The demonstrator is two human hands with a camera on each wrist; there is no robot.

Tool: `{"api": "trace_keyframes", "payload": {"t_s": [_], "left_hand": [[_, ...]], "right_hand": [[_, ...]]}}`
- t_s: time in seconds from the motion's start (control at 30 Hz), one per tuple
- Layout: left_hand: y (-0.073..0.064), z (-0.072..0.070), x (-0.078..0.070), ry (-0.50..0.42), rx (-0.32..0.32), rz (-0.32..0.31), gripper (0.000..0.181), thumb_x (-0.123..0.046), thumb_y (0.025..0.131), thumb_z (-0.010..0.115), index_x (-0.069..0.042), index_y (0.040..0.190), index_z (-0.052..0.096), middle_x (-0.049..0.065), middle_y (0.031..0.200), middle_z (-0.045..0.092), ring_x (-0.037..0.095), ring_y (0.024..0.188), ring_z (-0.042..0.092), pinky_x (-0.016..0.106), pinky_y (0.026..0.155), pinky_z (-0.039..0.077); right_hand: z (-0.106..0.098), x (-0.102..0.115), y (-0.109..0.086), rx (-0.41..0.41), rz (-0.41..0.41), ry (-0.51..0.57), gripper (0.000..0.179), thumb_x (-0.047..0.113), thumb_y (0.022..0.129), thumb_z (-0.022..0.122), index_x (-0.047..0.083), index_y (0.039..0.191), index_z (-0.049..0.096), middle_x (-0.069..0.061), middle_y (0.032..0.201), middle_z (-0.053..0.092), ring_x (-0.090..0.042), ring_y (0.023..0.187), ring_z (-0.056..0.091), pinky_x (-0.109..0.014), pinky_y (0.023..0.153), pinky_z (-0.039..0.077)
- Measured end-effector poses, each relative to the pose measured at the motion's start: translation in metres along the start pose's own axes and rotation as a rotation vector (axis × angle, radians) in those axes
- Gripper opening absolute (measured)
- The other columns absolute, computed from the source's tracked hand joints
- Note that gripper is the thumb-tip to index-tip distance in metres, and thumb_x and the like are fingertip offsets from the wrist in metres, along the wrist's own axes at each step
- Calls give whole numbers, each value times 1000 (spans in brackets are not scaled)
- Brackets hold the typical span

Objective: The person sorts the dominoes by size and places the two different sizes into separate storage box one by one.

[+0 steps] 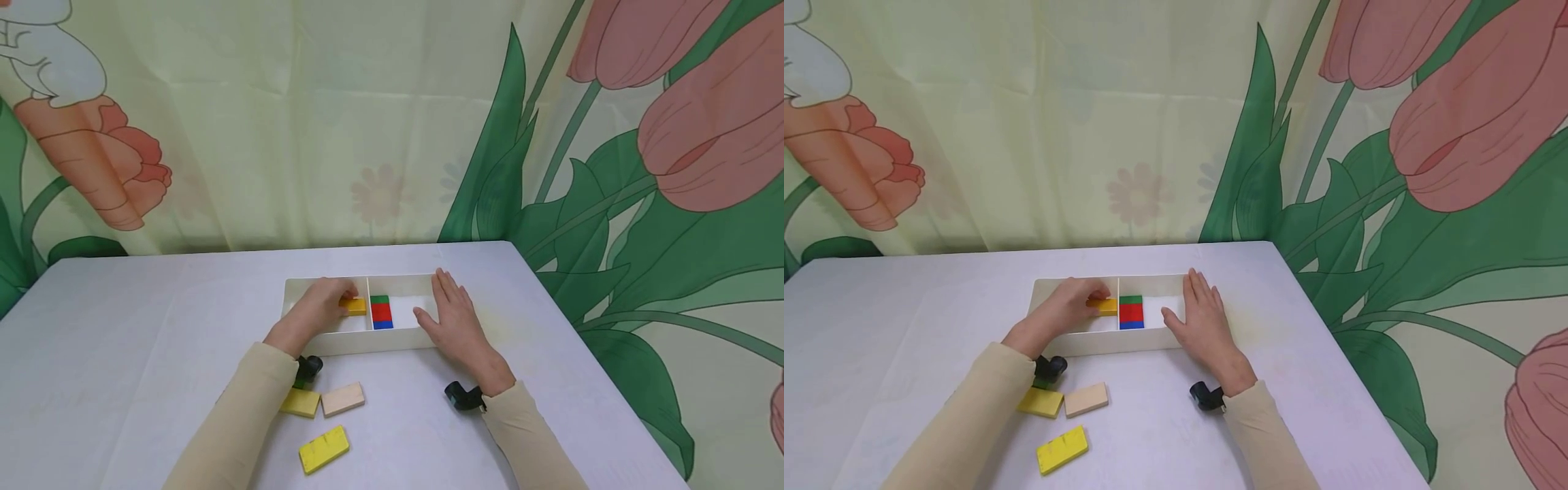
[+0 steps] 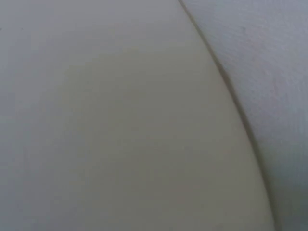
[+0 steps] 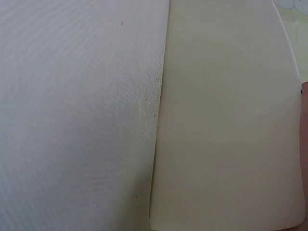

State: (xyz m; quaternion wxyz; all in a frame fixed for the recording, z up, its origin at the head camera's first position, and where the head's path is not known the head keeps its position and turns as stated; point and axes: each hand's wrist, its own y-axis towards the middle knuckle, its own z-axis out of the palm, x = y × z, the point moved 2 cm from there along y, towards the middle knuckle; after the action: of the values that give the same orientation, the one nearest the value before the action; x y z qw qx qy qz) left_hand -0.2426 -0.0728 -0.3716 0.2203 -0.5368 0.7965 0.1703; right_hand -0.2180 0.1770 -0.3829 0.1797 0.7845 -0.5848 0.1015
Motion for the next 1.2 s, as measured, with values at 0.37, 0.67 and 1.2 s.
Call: {"api": "trace_keyframes", "payload": {"t_s": [0.37, 0.67, 1.2], "left_hand": [[0, 0, 5, -40, 4, -22, 32, 6, 83, 73, -3, 114, 69, 11, 111, 71, 26, 104, 63, 39, 100, 54], [-11, -11, 11, -114, 6, -45, 36, 3, 85, 72, -2, 120, 66, 13, 121, 69, 30, 113, 63, 42, 101, 53], [-66, -37, -8, -174, -180, 209, 31, 3, 87, 70, -3, 117, 68, 9, 114, 73, 28, 103, 69, 38, 88, 59]], "right_hand": [[0, 1, -2, -7, 1, 11, 79, 43, 98, 51, -4, 155, 21, -17, 166, 16, -34, 154, 14, -56, 125, 11], [-2, 4, -3, -8, 1, 1, 79, 43, 99, 51, -4, 155, 21, -17, 166, 16, -35, 154, 14, -56, 125, 12], [1, -1, -1, -17, -7, 0, 79, 43, 99, 51, -4, 155, 21, -16, 166, 17, -34, 154, 14, -57, 124, 12]]}}
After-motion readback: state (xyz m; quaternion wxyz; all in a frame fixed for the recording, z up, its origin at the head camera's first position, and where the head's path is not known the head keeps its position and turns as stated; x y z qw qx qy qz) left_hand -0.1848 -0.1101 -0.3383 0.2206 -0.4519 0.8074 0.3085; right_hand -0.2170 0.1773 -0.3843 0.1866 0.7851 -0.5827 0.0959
